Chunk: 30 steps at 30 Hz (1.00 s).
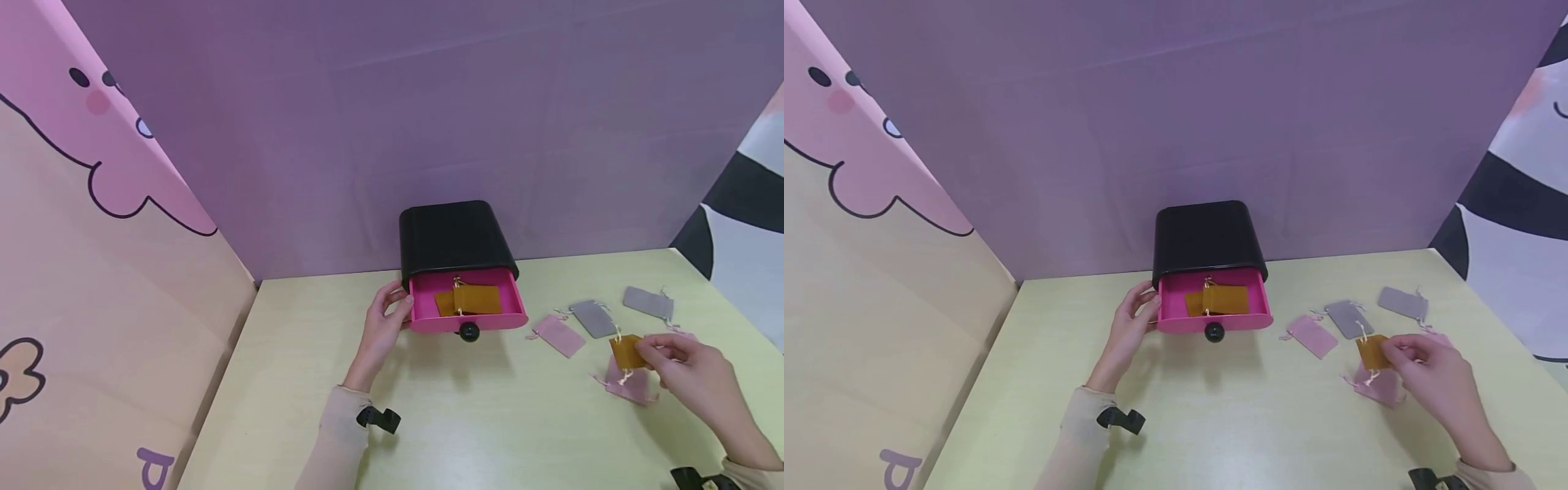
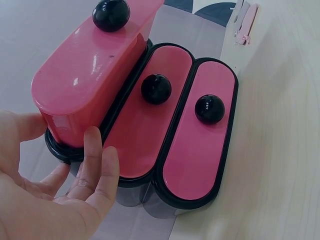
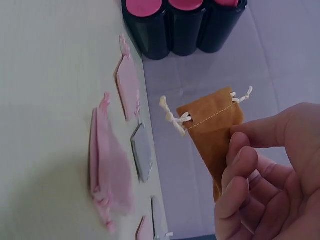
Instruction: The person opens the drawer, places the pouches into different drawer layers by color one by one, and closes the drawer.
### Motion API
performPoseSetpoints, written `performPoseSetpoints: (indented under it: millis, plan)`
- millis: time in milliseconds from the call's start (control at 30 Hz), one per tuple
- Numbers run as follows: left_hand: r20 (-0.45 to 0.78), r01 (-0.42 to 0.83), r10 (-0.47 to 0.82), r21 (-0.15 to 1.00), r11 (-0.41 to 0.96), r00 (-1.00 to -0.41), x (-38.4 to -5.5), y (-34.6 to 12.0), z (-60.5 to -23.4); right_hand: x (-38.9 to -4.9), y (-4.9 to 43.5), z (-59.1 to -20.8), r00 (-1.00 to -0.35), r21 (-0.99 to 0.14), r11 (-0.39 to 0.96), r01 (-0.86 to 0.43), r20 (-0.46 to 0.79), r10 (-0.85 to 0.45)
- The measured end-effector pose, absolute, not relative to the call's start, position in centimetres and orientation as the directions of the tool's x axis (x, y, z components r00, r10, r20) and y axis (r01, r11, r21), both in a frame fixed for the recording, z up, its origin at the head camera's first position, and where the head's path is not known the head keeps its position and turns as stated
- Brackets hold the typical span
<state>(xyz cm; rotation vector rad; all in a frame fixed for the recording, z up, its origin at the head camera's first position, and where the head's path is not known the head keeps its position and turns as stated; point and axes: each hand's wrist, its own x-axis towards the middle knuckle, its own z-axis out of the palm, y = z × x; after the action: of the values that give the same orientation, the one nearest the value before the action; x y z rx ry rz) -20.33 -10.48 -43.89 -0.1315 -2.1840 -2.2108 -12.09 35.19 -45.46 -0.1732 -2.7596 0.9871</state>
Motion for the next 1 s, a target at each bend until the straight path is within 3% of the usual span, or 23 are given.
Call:
performPoseSetpoints:
  millis: [1000]
  plan:
    - [0.079,0.078,0.052,0.997,-0.015,-0.996,-20.1,-10.7,-43.9,-13.2,30.1,-42.2,-0.960,-0.617,0.779,-0.115,0.272,0.073]
